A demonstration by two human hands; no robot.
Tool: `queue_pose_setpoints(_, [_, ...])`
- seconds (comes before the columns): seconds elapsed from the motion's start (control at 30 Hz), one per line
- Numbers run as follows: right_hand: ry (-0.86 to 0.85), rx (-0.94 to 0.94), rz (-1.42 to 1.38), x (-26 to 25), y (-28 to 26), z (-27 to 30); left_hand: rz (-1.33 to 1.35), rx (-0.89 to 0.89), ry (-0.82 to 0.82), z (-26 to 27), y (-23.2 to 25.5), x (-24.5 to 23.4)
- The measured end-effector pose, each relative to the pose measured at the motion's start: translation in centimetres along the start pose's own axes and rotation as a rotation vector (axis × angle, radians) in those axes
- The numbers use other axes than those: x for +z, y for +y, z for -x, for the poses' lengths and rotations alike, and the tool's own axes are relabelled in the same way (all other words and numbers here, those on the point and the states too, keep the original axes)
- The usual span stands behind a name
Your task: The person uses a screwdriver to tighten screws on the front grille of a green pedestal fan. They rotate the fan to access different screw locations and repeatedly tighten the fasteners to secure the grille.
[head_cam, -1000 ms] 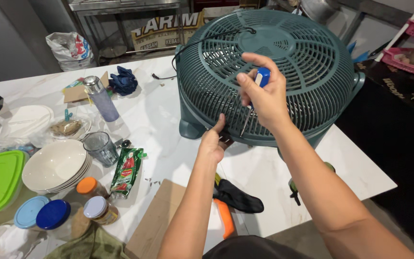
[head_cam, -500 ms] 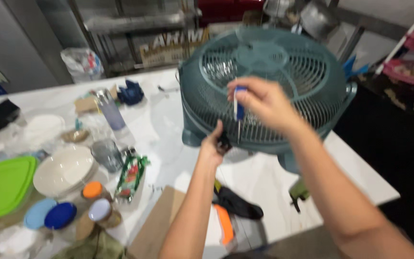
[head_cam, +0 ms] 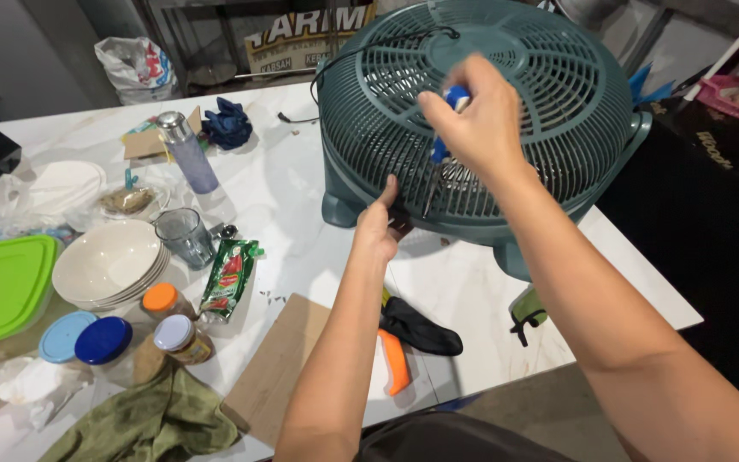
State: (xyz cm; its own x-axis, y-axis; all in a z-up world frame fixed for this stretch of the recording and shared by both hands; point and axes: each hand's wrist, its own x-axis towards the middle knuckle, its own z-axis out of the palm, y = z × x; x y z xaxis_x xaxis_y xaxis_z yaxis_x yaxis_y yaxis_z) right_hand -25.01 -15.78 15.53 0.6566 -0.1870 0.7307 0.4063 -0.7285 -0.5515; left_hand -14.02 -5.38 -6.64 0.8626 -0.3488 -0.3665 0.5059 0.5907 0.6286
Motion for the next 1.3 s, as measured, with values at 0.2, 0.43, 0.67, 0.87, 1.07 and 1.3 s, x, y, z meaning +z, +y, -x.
queue_pose_setpoints(0.2, [-0.424,0.178,-0.948,-0.1,2.0,1.1,0.036,-0.024,-0.023,1.0,0.6,0.5])
queue_pose_setpoints(0.43, [0.196,0.128,-0.509,5.9,1.5,2.3,0.093,-0.018,-0.028,0.8,0.3,0.4])
queue_pose_setpoints(0.67, [-0.366,0.285,-0.931,-0.1,-0.5,1.8,0.039,0.130,-0.220,1.2,-0.6,-1.1])
queue_pose_setpoints(0.87, [-0.442,-0.047,-0.515,-3.3,0.6,0.3,-0.134,0.010,-0.138,4.8,-1.2,0.7])
queue_pose_setpoints(1.07, [0.040,-0.200,0.260,-0.7,1.6,1.7,-0.085,0.141,-0.218,3.2,-3.0,0.1])
queue_pose_setpoints(1.3, [-0.029,0.045,-0.126,1.4,1.9,0.8,-0.037,0.131,-0.261,2.5,-3.5,-1.0])
